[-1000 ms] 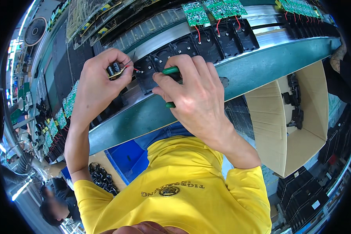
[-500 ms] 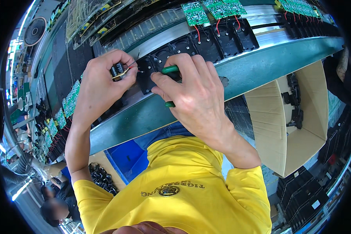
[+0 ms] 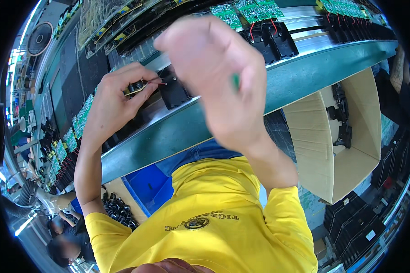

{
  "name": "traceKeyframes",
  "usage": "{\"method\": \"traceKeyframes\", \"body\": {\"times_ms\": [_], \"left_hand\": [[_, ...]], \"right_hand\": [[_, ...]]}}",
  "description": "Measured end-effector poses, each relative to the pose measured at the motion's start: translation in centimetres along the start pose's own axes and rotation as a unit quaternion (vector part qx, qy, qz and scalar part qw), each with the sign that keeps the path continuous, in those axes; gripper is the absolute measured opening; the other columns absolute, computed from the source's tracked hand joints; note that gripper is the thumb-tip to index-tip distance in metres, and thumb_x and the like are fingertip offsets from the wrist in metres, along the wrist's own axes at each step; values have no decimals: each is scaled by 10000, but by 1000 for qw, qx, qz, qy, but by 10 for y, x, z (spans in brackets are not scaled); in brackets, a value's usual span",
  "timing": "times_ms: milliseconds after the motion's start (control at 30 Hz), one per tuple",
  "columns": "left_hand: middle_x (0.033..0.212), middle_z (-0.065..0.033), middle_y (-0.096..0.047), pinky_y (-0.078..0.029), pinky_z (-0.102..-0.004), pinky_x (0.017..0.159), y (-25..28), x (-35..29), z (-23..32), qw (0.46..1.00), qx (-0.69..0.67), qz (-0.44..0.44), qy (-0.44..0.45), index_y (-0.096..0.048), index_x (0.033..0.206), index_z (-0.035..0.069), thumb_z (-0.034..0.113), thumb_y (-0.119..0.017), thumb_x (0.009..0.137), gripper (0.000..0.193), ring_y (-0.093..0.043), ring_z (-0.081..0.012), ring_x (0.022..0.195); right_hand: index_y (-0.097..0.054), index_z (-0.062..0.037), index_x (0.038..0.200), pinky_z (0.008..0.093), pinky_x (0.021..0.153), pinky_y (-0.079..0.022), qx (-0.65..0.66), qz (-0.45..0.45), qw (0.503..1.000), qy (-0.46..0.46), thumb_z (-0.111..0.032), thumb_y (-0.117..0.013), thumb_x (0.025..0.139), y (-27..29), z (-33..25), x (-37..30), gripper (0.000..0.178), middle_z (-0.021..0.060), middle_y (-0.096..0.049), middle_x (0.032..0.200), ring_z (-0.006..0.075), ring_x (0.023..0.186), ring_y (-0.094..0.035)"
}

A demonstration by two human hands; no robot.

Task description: Assembling electronic components on a production line by placing PCBs on a track and trimming leads with pliers.

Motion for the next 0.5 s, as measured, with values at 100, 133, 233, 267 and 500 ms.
{"method": "traceKeyframes", "body": {"times_ms": [100, 133, 233, 267, 500], "left_hand": [[1056, -74, -782, -552, -357, 875, 1, 1, 0, 999, 10, -27, -38, -793, 1067, -8, -2, -808, 975, 94, -696, -248, 926], [1063, -62, -782, -554, -365, 867, 1, 0, 0, 998, 29, -22, -48, -796, 1068, 6, 11, -808, 968, 100, -698, -258, 933], [1085, -26, -780, -559, -390, 844, 0, 0, 3, 993, 86, -6, -81, -803, 1070, 51, 50, -809, 949, 121, -702, -286, 955], [1085, -26, -780, -559, -390, 844, -2, -2, 3, 993, 85, -5, -82, -803, 1070, 51, 50, -809, 949, 121, -702, -286, 955], [1060, -49, -785, -558, -372, 883, -19, -15, -5, 992, 72, 71, -81, -797, 1074, 24, -19, -813, 936, 146, -691, -267, 953]], "right_hand": [[-723, -70, 1273, 293, 672, -399, 326, -74, 943, -12, -448, -551, 1223, -5, 26, 25, 418, 15, -569, 880, 122, 734, -462], [-714, -75, 1244, 298, 670, -394, 328, -56, 943, -15, -482, -501, 1230, -14, 31, 29, 459, 12, -559, 876, 121, 733, -454], [-688, -88, 1159, 311, 664, -377, 332, 1, 943, -22, -582, -353, 1251, -39, 42, 40, 604, 6, -531, 863, 118, 728, -430], [-688, -88, 1159, 311, 664, -377, 331, 0, 944, -21, -582, -353, 1251, -41, 46, 42, 604, 6, -531, 863, 118, 728, -430], [-665, -92, 1133, 310, 672, -374, 351, 4, 935, -40, -523, -401, 1238, -51, 60, 49, 517, 5, -510, 858, 122, 726, -416]]}}
Point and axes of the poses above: each hand's wrist, its own x-axis towards the middle knuckle, its own y-axis out of the back of the hand, z = x × y, the point moved 4 cm from there along x, towards the middle knuckle
